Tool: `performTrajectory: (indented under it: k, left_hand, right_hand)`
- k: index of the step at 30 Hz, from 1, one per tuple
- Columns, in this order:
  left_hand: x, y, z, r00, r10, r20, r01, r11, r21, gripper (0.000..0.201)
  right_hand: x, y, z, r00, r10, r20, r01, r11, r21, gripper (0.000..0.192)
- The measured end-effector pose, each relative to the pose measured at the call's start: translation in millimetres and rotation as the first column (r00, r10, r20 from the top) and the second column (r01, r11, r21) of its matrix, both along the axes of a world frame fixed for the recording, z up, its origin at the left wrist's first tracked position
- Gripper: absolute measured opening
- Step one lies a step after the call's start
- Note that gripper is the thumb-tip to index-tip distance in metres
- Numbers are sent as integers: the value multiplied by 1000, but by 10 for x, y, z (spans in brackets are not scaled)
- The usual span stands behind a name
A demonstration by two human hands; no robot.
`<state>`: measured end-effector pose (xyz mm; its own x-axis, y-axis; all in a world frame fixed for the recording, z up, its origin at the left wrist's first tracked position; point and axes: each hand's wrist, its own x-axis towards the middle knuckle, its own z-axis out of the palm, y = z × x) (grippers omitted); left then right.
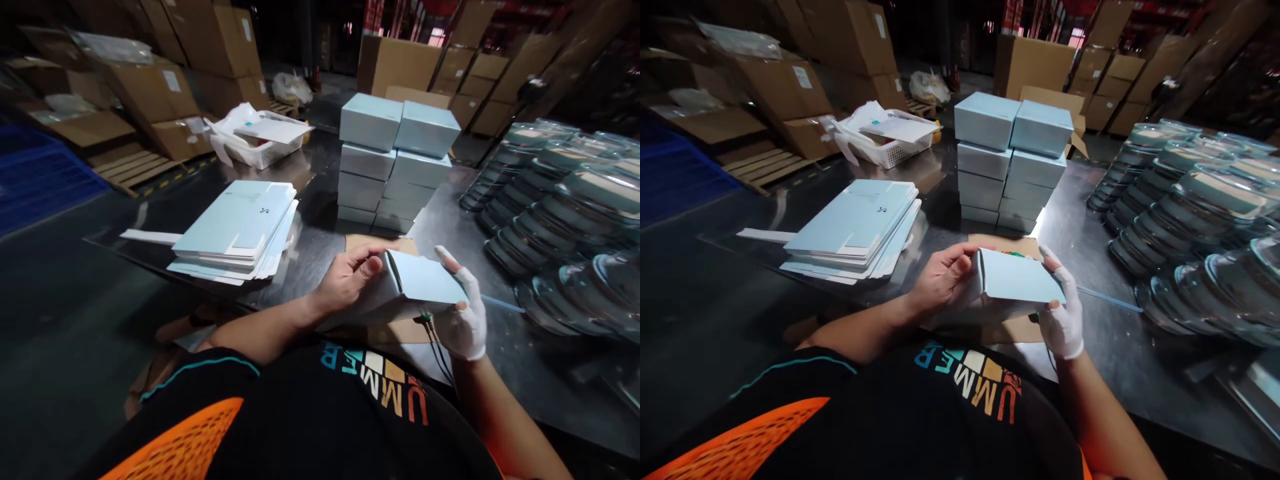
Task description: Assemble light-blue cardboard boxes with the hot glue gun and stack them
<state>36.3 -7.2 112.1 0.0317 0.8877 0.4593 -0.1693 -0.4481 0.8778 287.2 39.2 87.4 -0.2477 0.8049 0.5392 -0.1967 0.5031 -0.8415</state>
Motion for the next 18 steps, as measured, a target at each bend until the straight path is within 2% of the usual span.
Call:
performTrajectory:
  k: [3, 5, 8, 12, 15, 18]
  left_hand:
    - [21, -6, 57, 997, -14, 72, 26, 984, -176, 68]
    - [13, -4, 85, 994, -40, 104, 62, 975, -213, 71]
    - [-3, -8, 108, 995, -30, 97, 48, 980, -192, 69]
    - [20, -22, 107, 996, 48, 74, -33, 983, -180, 65]
    - [42, -21, 104, 994, 86, 69, -72, 982, -177, 64]
    - [42, -4, 97, 997, 59, 43, -51, 986, -162, 69]
  right_hand:
    - [-42, -16, -22, 1000, -10, -18, 10, 1000, -29, 64]
    - [-60, -30, -27, 999, 8, -41, -10, 998, -57, 66]
    - [-83, -40, -35, 997, 38, -69, -45, 994, -97, 67]
    - [-104, -26, -59, 998, 32, -45, -35, 997, -67, 71]
    - [-87, -4, -91, 999, 30, 25, -30, 999, -13, 68]
    - [-38, 37, -133, 982, -18, 188, 3, 997, 79, 67]
